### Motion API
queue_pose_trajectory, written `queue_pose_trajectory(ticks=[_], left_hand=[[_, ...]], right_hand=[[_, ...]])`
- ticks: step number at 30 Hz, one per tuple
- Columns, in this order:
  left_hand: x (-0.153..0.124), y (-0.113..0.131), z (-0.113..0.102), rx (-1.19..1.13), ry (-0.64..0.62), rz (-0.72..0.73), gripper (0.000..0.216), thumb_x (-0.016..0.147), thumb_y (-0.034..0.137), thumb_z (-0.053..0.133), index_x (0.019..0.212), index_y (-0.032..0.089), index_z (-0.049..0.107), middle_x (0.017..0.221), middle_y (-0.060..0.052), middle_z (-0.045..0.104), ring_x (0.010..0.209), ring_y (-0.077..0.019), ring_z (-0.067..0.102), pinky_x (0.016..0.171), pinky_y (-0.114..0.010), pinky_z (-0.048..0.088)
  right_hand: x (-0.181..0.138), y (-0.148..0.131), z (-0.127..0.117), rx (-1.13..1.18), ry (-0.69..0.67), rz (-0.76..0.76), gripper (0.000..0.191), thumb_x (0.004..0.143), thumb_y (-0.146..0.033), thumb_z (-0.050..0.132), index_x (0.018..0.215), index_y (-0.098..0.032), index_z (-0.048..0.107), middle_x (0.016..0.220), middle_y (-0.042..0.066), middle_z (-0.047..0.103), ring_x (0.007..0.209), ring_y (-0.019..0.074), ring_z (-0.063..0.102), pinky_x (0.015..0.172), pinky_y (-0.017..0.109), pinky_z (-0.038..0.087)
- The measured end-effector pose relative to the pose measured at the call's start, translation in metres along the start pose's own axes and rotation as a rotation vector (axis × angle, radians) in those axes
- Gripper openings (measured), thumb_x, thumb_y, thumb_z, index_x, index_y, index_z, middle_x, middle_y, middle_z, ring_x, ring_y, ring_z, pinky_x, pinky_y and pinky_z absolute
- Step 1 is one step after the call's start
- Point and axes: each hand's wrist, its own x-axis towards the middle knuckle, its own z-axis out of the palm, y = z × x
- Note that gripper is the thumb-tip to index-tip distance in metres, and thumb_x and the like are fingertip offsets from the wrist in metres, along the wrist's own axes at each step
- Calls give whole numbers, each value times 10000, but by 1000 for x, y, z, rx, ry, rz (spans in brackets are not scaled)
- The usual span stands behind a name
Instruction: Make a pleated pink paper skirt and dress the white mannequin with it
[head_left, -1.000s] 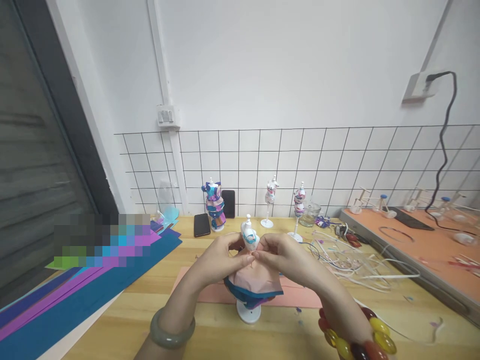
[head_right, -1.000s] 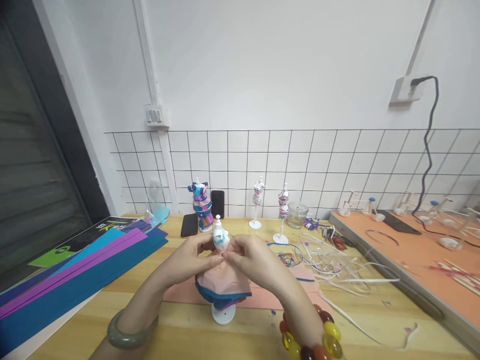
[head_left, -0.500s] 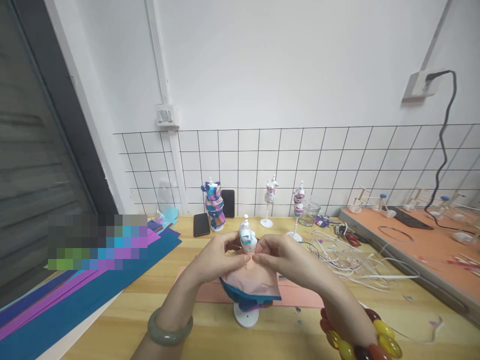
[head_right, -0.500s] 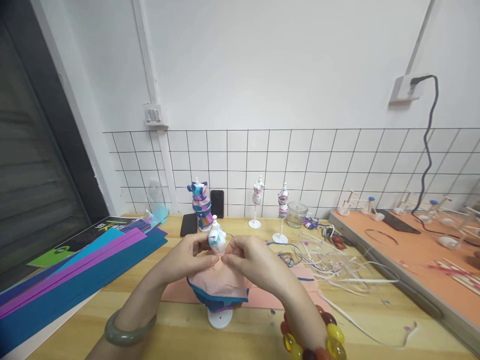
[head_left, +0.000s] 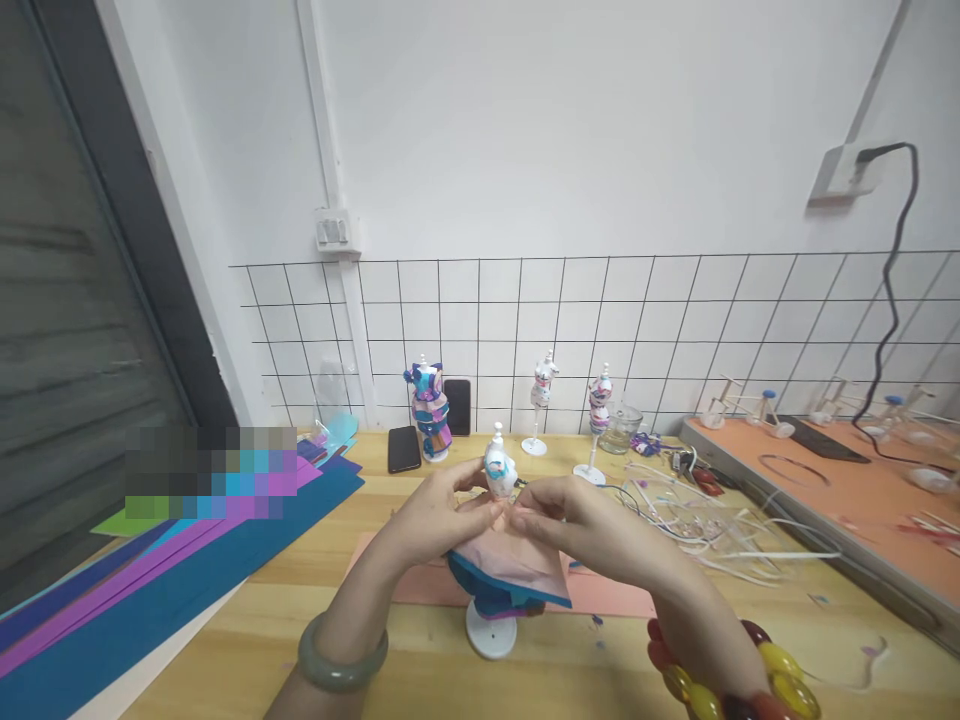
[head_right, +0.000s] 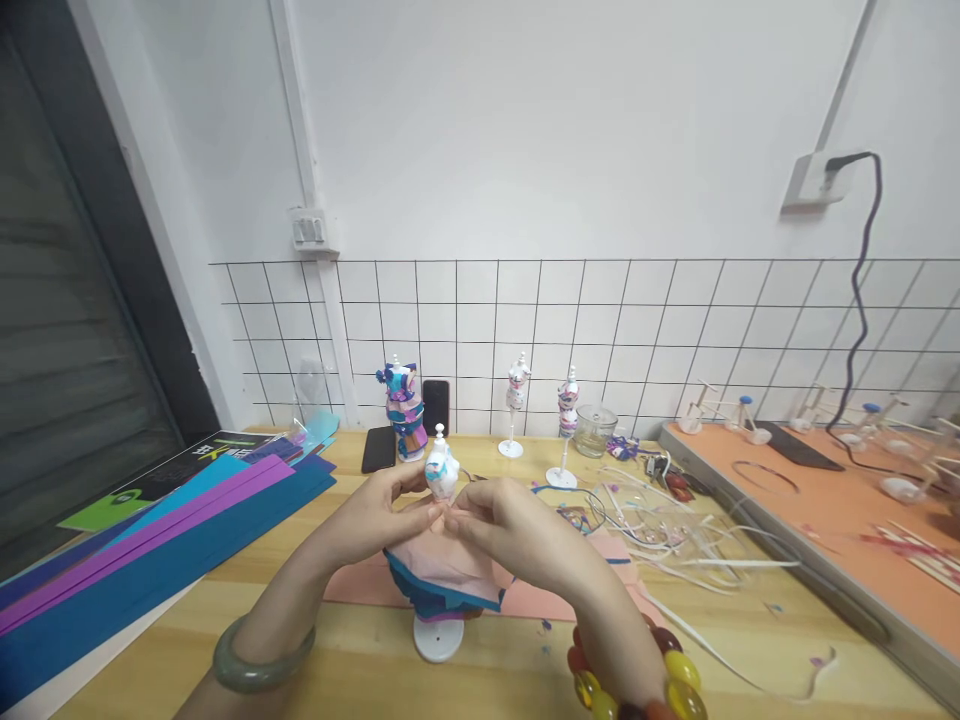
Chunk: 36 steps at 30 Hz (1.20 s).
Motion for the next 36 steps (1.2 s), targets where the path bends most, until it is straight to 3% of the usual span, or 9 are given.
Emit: queue_pose_trajectory(ticks=[6,18,31,36], left_hand=[[0,0,1,54,-15,32,247,793,189,561,1029,180,633,969,-46,655,1025,-212,564,941,-349,414],[-1,-1,0,43,-40,12,225,798,186,544,1006,169,627,975,-54,653,1000,-211,575,908,-332,422],[0,-5,-2,114,-3,18,274,799,173,537,1059,189,621,968,-43,656,960,-203,578,890,-340,414],[0,-6,-2,109,-12,18,295,783,146,535,1058,203,623,949,-31,653,954,-199,579,878,-336,420]], right_hand=[[3,3,2,75,-17,-13,287,893,-373,474,756,-164,614,633,-24,486,583,104,413,515,209,319],[6,12,5,97,1,82,336,851,-457,517,706,-164,592,564,-47,371,500,84,297,434,202,205],[3,0,5,21,6,66,282,883,-359,480,780,-153,642,585,-41,353,535,90,293,456,208,210],[5,4,5,-1,37,116,277,865,-342,484,697,-148,588,565,-45,344,522,89,296,460,215,213]])
